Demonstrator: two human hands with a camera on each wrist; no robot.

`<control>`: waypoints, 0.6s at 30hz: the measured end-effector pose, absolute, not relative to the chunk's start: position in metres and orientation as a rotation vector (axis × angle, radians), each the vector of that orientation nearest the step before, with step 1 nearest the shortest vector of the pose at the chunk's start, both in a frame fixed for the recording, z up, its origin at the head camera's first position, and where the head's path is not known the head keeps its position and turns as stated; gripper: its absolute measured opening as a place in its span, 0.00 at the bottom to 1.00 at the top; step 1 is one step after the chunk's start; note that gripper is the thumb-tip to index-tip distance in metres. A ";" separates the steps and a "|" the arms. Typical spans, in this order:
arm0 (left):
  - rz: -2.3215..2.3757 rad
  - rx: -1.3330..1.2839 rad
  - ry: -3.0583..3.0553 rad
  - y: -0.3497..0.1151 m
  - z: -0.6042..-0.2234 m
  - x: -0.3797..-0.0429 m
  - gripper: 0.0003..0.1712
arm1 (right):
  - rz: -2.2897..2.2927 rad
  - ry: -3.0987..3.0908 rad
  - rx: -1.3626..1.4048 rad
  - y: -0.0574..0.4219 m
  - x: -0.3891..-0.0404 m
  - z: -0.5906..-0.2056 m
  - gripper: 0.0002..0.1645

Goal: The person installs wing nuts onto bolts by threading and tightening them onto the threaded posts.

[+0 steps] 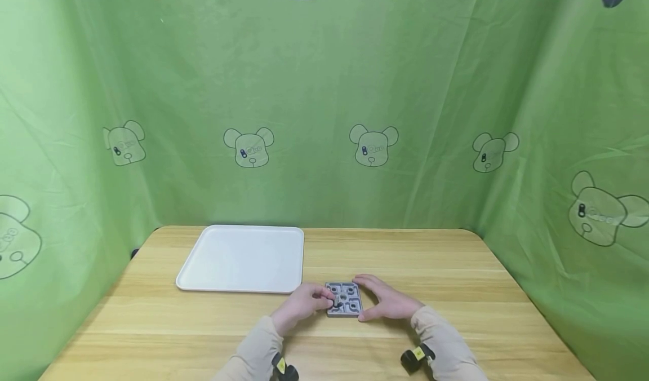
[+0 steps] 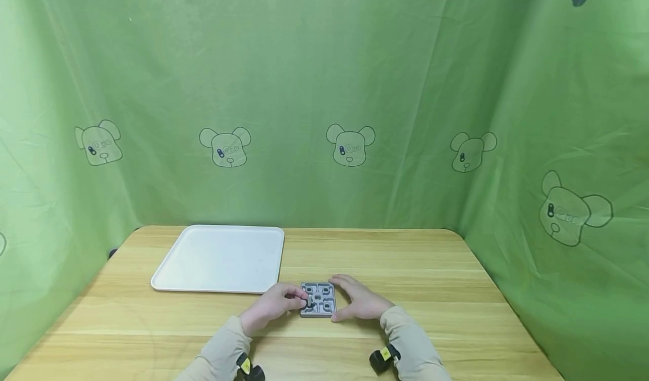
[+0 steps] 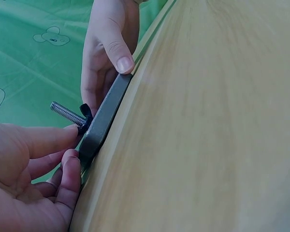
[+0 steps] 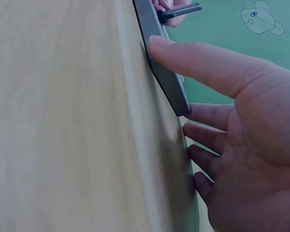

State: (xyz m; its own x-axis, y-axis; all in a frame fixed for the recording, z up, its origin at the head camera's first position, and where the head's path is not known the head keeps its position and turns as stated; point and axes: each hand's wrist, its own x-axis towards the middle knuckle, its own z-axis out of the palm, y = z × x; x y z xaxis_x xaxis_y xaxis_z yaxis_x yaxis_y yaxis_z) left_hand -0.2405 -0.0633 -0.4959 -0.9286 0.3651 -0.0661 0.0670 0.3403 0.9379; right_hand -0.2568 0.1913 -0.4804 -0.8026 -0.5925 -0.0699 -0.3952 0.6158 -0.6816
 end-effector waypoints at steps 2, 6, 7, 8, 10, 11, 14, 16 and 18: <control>1.623 0.379 2.339 -0.063 -0.496 -0.241 0.08 | -0.977 2.552 -0.801 0.191 -0.257 -0.481 0.57; 1.642 0.354 2.320 -0.063 -0.494 -0.241 0.09 | -0.975 2.553 -0.803 0.192 -0.258 -0.482 0.57; 1.647 0.345 2.314 -0.063 -0.494 -0.241 0.09 | -0.975 2.553 -0.804 0.192 -0.258 -0.483 0.57; 1.657 0.340 2.305 -0.064 -0.493 -0.241 0.10 | -0.975 2.553 -0.807 0.192 -0.258 -0.483 0.57; 1.673 0.333 2.293 -0.064 -0.492 -0.240 0.11 | -0.975 2.552 -0.808 0.192 -0.258 -0.483 0.57; 1.678 0.334 2.293 -0.064 -0.491 -0.240 0.12 | -0.976 2.552 -0.809 0.192 -0.258 -0.483 0.57; 1.673 0.342 2.307 -0.063 -0.490 -0.239 0.13 | -0.979 2.553 -0.813 0.192 -0.259 -0.483 0.57; 1.664 0.354 2.319 -0.063 -0.489 -0.239 0.13 | -0.977 2.556 -0.814 0.192 -0.259 -0.483 0.57; 1.660 0.362 2.324 -0.063 -0.489 -0.239 0.13 | -0.979 2.557 -0.815 0.192 -0.258 -0.483 0.57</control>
